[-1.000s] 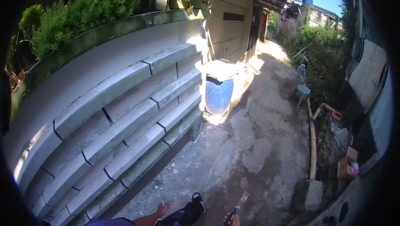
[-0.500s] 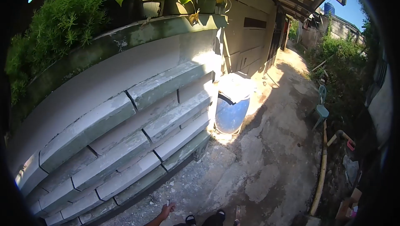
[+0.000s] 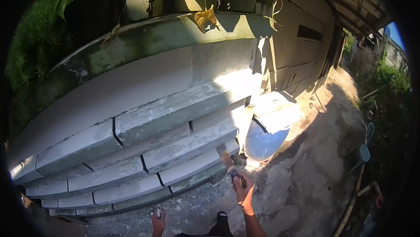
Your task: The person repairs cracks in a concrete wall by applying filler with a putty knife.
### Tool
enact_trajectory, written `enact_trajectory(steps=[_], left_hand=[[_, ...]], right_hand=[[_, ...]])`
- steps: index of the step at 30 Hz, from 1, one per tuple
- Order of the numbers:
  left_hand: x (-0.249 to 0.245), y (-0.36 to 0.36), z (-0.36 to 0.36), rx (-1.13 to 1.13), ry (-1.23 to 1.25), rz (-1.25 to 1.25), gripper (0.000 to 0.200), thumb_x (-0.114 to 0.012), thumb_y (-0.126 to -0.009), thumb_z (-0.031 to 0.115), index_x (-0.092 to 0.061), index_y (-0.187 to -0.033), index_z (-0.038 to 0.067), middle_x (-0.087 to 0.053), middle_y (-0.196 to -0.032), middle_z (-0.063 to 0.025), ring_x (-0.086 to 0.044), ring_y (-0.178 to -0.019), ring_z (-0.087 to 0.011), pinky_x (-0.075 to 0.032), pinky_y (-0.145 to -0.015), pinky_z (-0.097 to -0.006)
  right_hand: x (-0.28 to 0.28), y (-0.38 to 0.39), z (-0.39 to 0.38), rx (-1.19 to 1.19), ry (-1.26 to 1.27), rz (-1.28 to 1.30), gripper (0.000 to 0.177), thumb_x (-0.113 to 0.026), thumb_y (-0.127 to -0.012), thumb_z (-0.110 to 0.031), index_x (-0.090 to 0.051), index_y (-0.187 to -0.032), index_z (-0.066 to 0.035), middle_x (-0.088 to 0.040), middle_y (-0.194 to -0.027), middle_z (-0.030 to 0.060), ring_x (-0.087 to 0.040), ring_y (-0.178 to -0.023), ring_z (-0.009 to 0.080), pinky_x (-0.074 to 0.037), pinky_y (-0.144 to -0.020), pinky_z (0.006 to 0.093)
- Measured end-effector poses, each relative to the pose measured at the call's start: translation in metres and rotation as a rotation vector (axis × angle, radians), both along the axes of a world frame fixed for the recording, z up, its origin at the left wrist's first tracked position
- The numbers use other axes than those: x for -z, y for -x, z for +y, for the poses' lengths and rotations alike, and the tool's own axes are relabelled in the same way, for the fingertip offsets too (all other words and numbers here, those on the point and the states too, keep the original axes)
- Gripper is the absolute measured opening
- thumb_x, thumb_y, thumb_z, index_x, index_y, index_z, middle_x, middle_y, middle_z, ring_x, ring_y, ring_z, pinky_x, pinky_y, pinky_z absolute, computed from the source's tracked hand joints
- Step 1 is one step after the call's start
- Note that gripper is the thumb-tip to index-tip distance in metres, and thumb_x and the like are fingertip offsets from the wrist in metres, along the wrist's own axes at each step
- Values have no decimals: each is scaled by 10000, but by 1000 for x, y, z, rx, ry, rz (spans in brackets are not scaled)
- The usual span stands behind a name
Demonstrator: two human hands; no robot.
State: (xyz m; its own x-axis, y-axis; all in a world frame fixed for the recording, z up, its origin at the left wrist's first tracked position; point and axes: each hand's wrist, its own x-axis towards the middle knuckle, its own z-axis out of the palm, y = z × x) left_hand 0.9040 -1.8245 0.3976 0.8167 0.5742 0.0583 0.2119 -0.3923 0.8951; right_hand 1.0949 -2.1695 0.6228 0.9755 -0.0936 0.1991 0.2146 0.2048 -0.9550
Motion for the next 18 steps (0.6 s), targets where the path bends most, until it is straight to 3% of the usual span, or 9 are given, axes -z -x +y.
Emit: enact_trajectory(steps=[1,2,5,6,9,12,15,18], left_hand=[[-4,-8,-4,-17,-291,33,329,-689,-902,381,-622,-813,72,-533,-611,-63,-546,-558,-192,-377,-520,-311],[2,-12,-6,-36,-462,-36,485,-733,-816,523,-583,-723,72,-512,-579,-98,-549,-524,-251,-381,-503,-338],[-40,3,-24,-57,-373,287,424,-727,-851,406,-718,-1040,27,-724,-897,-149,-689,-854,-316,-535,-794,-410],[-41,10,-24,-134,-356,249,466,-762,-810,431,-718,-1019,16,-725,-906,-190,-694,-874,-358,-533,-791,-427],[-52,33,-12,-274,-427,197,401,-761,-815,391,-723,-965,21,-718,-845,-191,-692,-806,-370,-533,-746,-450],[-95,31,1,-314,-421,358,342,-766,-807,351,-722,-922,33,-694,-767,-194,-674,-734,-400,-523,-691,-471],[-95,22,26,-322,-419,319,334,-761,-802,357,-714,-881,36,-670,-714,-197,-658,-693,-412,-506,-645,-488],[-93,-10,61,-221,-473,56,339,-765,-766,365,-704,-851,42,-662,-704,-182,-637,-653,-412,-494,-610,-494]], right_hand=[[-36,-25,2,5,65,-28,278,-691,-930,-106,-653,-1161,44,-628,-772,10,-530,-621,56,-417,-549,219],[-60,-55,-1,-26,206,-163,311,-729,-883,-86,-670,-1161,41,-664,-817,43,-572,-672,84,-451,-605,233],[-141,-120,6,-44,478,-470,370,-805,-745,-7,-719,-1103,28,-722,-919,108,-654,-804,156,-509,-747,274],[-156,-138,9,-6,509,-494,356,-810,-727,9,-731,-1074,26,-723,-907,107,-657,-794,157,-508,-738,271],[-197,-187,3,70,547,-638,328,-827,-686,26,-755,-1006,24,-727,-872,103,-664,-786,149,-510,-726,264],[-215,-233,19,175,510,-553,306,-841,-690,-11,-762,-984,19,-731,-853,91,-657,-769,133,-501,-708,266],[-224,-266,43,179,572,-531,286,-856,-706,-89,-768,-960,7,-717,-825,75,-641,-748,136,-486,-711,263],[-221,-276,44,336,614,-698,335,-893,-674,-136,-725,-929,1,-646,-736,36,-608,-686,128,-479,-666,268]])
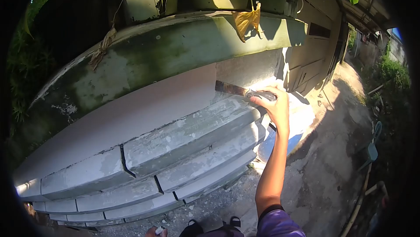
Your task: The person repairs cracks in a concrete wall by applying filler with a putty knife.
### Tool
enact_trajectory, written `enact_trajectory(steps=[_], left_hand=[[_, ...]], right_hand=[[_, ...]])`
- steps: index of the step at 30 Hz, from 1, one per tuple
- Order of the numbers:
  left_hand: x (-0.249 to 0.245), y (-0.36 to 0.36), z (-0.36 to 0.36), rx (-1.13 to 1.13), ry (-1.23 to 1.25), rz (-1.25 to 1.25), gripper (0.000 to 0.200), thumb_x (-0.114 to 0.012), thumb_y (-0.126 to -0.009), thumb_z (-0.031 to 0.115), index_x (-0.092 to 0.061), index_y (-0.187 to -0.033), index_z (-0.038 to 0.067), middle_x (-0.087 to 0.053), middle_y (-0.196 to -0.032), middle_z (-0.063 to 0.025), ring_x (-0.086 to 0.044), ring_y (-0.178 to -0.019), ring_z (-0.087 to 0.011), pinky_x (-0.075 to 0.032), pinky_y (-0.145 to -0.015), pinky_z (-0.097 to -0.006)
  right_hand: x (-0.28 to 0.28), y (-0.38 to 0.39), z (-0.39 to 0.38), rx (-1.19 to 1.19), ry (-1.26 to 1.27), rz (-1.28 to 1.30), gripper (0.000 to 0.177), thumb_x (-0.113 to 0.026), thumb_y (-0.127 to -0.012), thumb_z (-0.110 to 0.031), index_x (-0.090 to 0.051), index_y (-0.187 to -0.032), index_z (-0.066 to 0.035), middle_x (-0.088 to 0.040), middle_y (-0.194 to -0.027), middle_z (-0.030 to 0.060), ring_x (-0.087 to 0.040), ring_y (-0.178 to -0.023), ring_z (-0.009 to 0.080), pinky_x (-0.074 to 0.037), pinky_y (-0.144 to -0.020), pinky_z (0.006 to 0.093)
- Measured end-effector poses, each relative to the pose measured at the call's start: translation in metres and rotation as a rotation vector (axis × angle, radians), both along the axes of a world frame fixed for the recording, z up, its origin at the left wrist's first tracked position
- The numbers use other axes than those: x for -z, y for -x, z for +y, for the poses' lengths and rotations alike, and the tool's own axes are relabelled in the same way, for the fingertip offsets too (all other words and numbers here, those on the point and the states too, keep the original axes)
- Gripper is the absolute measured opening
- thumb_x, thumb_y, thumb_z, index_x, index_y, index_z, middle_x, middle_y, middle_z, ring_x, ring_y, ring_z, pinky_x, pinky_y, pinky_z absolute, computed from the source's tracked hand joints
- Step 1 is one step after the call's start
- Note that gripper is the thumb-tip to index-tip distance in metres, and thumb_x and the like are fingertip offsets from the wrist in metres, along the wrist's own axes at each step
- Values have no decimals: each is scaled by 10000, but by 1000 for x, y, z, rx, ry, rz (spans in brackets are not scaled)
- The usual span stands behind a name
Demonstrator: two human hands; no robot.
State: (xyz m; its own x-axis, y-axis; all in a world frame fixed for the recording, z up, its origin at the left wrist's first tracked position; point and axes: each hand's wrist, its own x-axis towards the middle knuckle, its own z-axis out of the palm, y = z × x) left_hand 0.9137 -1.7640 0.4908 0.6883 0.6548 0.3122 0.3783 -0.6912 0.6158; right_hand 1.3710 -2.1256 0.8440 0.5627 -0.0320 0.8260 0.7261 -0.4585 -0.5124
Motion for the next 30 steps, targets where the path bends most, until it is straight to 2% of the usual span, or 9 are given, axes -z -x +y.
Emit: enact_trajectory(steps=[3,10,13,16,19,20,23,24,30], left_hand=[[-8,-34,42,232,-221,-136,324,-768,-714,360,-690,-807,60,-637,-687,-164,-603,-613,-402,-473,-573,-495],[-84,-122,103,794,-327,-504,466,-803,-594,511,-561,-635,115,-535,-614,-77,-557,-578,-292,-428,-543,-415],[-88,-150,110,811,-353,-660,469,-778,-643,497,-525,-599,105,-508,-589,-73,-538,-548,-279,-419,-530,-412],[-41,-168,125,792,-316,-639,413,-705,-815,448,-608,-699,65,-588,-685,-121,-590,-646,-323,-465,-628,-471],[-87,-193,102,779,-168,-658,598,-736,-777,631,-579,-652,69,-513,-549,-28,-539,-504,-214,-399,-537,-329],[-81,-197,97,684,-1,-603,686,-768,-630,730,-530,-581,89,-523,-520,-65,-579,-501,-286,-429,-532,-367],[-69,-211,93,717,66,-500,660,-786,-627,697,-549,-594,82,-578,-555,-66,-609,-531,-280,-458,-549,-370],[-60,-212,96,716,83,-468,651,-797,-623,680,-567,-607,71,-602,-576,-73,-620,-543,-295,-482,-576,-378],[-49,-213,105,707,170,-435,687,-747,-662,716,-587,-630,49,-615,-592,-88,-623,-542,-295,-474,-569,-368]], right_hand=[[7,6,15,82,-449,133,359,-895,-698,-99,-616,-916,-39,-631,-729,29,-528,-509,71,-399,-448,212],[24,14,79,-112,-1062,65,548,-654,-931,-5,-294,-1337,-83,-600,-818,115,-558,-506,149,-433,-440,259],[42,4,82,-93,-1110,157,129,-580,-1015,-151,-581,-992,-24,-607,-806,49,-545,-610,117,-428,-554,244],[17,8,86,-299,-1360,72,118,-585,-1013,-173,-596,-984,-59,-606,-804,20,-538,-677,104,-425,-619,239],[18,-29,55,-315,-1367,-120,107,-609,-998,-166,-615,-954,-68,-604,-807,4,-531,-708,103,-426,-641,244],[5,-30,57,-214,-1382,-147,133,-630,-984,-179,-621,-919,-64,-602,-809,2,-543,-719,94,-434,-650,251],[1,-58,67,159,-1232,-161,184,-655,-967,-191,-627,-959,-9,-627,-845,33,-572,-760,123,-461,-689,287],[-27,-37,105,413,-1167,-225,422,-655,-954,-133,-442,-1268,51,-612,-1011,130,-568,-834,170,-491,-742,333],[-1,-65,46,300,-1205,-12,305,-599,-975,-202,-481,-1125,37,-588,-919,117,-583,-806,219,-505,-720,380]])
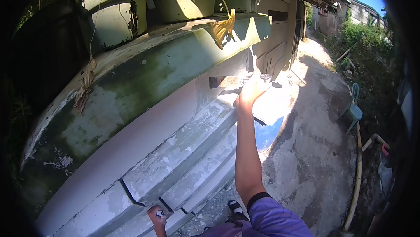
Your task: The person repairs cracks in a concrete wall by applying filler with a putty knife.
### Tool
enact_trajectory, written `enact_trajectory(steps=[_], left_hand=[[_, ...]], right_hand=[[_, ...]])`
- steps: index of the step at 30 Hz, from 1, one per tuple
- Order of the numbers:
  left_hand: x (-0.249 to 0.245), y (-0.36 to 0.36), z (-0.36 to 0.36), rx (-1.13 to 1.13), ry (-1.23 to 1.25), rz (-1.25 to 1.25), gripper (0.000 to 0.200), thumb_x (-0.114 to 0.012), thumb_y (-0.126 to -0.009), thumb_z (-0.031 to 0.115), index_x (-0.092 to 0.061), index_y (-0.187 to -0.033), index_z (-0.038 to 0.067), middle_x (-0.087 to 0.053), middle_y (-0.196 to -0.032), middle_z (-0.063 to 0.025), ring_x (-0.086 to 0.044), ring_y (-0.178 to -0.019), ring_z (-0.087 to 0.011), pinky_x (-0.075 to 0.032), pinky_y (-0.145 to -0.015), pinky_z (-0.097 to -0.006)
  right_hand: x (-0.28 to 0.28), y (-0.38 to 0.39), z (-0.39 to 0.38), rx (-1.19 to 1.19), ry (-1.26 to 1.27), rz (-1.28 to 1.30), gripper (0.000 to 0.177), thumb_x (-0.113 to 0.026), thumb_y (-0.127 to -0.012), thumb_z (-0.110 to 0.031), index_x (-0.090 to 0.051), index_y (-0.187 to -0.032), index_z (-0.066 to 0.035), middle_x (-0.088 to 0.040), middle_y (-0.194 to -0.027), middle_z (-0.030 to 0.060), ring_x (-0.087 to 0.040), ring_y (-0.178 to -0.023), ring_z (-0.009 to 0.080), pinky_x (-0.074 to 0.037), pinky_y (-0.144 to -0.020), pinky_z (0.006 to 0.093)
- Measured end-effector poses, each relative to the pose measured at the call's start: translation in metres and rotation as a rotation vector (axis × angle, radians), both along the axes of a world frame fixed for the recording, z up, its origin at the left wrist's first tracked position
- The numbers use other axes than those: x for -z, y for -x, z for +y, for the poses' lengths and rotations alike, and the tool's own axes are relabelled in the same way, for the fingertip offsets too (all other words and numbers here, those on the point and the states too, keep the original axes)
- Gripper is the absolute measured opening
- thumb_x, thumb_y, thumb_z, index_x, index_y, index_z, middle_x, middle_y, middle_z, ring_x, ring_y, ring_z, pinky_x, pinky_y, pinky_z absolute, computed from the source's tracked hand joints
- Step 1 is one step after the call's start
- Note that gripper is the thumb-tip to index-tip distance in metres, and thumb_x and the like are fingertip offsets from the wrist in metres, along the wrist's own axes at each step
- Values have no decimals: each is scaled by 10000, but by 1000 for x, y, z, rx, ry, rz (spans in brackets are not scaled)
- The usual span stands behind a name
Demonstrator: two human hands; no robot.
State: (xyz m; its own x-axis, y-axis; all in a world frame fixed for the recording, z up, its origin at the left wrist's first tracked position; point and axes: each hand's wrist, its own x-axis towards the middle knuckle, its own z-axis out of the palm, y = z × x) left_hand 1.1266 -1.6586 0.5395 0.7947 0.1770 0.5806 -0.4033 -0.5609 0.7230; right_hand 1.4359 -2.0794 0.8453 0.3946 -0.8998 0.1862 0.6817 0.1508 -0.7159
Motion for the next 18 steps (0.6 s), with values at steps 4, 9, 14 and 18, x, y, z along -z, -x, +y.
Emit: enact_trajectory(steps=[4,9,14,18], left_hand=[[-1,0,-4,35,-29,6,720,-707,-672,758,-584,-625,50,-587,-566,-83,-612,-519,-286,-451,-548,-370],[4,-2,-2,22,-73,32,718,-699,-675,759,-568,-604,57,-557,-545,-74,-605,-508,-292,-432,-521,-367],[2,-1,-4,-6,-49,28,694,-690,-693,726,-562,-601,50,-555,-553,-82,-596,-508,-298,-434,-531,-371],[5,-1,-2,-1,-95,30,690,-676,-717,708,-557,-603,38,-534,-546,-88,-573,-500,-299,-421,-528,-380]], right_hand=[[-5,-13,33,473,238,82,316,-629,-971,-246,-512,-1063,32,-595,-930,128,-589,-826,233,-504,-739,387],[-21,21,16,-130,-91,-81,366,-614,-980,-269,-523,-1106,62,-622,-983,173,-605,-890,287,-493,-848,460],[-11,1,45,502,288,138,423,-601,-999,-260,-497,-1260,57,-617,-1082,165,-605,-928,254,-493,-851,402],[-6,13,30,146,186,9,418,-594,-1004,-250,-484,-1304,19,-626,-1076,118,-597,-885,182,-483,-772,322]])
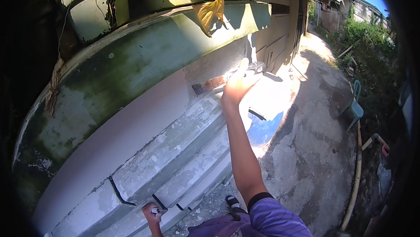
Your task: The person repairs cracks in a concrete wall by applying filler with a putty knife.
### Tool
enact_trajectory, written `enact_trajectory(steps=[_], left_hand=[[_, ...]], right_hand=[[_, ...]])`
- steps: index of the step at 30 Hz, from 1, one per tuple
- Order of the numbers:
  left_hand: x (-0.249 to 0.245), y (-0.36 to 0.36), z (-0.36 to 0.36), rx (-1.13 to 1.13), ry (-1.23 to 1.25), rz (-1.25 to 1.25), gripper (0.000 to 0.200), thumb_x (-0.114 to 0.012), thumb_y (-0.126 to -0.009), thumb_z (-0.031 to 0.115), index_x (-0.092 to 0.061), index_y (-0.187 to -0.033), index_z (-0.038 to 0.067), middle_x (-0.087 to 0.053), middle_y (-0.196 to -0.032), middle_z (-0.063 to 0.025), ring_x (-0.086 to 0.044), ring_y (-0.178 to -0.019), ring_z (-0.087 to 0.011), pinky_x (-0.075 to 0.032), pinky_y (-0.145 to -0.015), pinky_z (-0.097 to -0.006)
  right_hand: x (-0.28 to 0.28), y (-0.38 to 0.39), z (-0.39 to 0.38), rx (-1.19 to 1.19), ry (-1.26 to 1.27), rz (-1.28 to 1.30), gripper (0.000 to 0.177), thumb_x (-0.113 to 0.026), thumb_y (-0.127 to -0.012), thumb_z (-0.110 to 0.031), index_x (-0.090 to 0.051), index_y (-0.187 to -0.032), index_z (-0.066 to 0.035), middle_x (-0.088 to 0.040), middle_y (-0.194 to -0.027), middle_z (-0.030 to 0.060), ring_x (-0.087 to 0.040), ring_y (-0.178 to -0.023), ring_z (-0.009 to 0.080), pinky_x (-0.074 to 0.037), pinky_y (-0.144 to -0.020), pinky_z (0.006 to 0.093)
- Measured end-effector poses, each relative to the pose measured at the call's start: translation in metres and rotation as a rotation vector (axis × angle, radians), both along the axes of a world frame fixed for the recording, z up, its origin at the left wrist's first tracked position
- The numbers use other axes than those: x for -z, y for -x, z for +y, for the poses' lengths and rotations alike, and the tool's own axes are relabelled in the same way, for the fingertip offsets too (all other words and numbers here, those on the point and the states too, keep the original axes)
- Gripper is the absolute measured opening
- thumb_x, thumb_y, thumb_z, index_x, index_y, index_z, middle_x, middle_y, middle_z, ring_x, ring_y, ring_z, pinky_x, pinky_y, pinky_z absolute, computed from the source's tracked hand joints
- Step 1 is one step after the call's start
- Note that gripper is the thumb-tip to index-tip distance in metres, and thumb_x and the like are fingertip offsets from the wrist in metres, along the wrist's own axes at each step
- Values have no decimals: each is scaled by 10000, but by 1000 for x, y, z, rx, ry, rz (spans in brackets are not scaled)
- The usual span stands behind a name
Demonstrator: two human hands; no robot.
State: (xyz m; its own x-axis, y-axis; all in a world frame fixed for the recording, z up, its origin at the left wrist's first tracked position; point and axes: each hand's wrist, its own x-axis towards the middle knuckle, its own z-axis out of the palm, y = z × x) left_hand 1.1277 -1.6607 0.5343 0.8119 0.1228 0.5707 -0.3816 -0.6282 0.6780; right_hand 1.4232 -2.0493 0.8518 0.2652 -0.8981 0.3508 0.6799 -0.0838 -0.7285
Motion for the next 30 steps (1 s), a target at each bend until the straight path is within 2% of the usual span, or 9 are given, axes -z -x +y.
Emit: enact_trajectory(steps=[3,4,6,9,15,22,25,28,30], left_hand=[[-8,2,-3,25,50,30,709,-661,-733,722,-554,-602,34,-520,-545,-91,-564,-501,-299,-412,-521,-380],[-9,4,-7,17,48,15,721,-654,-736,734,-550,-601,33,-518,-546,-91,-561,-499,-298,-410,-519,-379],[-13,-2,-8,12,34,-29,747,-640,-743,758,-542,-600,31,-513,-547,-92,-553,-495,-297,-407,-516,-377],[-13,1,-7,23,24,52,760,-636,-739,769,-532,-601,28,-507,-547,-93,-544,-494,-298,-400,-512,-379],[-6,0,-3,-9,13,57,613,-659,-727,611,-526,-601,26,-493,-550,-95,-530,-499,-303,-391,-518,-386],[-18,-1,-14,-47,-2,93,808,-459,-830,823,-451,-597,50,-457,-528,-64,-494,-475,-230,-340,-486,-354],[-3,-3,-6,-90,6,66,815,-427,-839,835,-463,-596,58,-475,-527,-54,-503,-475,-211,-345,-486,-346],[-1,3,-2,-66,44,182,733,-525,-830,740,-527,-610,41,-516,-593,-85,-542,-597,-286,-422,-663,-392],[-3,1,-6,-87,1,126,788,-455,-836,806,-494,-603,54,-493,-549,-60,-517,-516,-229,-369,-545,-360]], right_hand=[[7,6,-20,-320,-179,-145,404,-547,-1029,-267,-446,-1290,25,-579,-1063,138,-580,-832,196,-495,-739,332],[4,18,-19,-405,-204,-125,441,-582,-1008,-291,-450,-1276,33,-574,-1113,178,-568,-952,262,-462,-893,386],[6,9,-6,-36,99,-21,355,-600,-1003,-265,-497,-1200,12,-589,-949,89,-542,-802,150,-450,-735,299],[8,20,3,-2,363,56,278,-642,-980,-198,-516,-1120,7,-588,-892,32,-525,-769,87,-439,-693,257],[16,115,-32,-639,599,184,235,-834,-788,-73,-644,-911,-13,-671,-905,41,-633,-810,95,-515,-742,265],[35,179,-47,-620,988,571,362,-810,-730,16,-710,-1077,18,-717,-1047,121,-689,-926,177,-529,-839,288],[33,180,-39,-512,1008,458,347,-780,-774,7,-715,-1114,-14,-729,-959,117,-710,-860,201,-544,-775,279],[40,171,-46,-395,980,359,289,-722,-836,13,-723,-1124,-18,-728,-928,107,-684,-801,153,-531,-705,262],[41,169,-53,-402,815,376,257,-680,-876,11,-720,-1129,-13,-724,-949,106,-656,-781,125,-516,-690,254]])
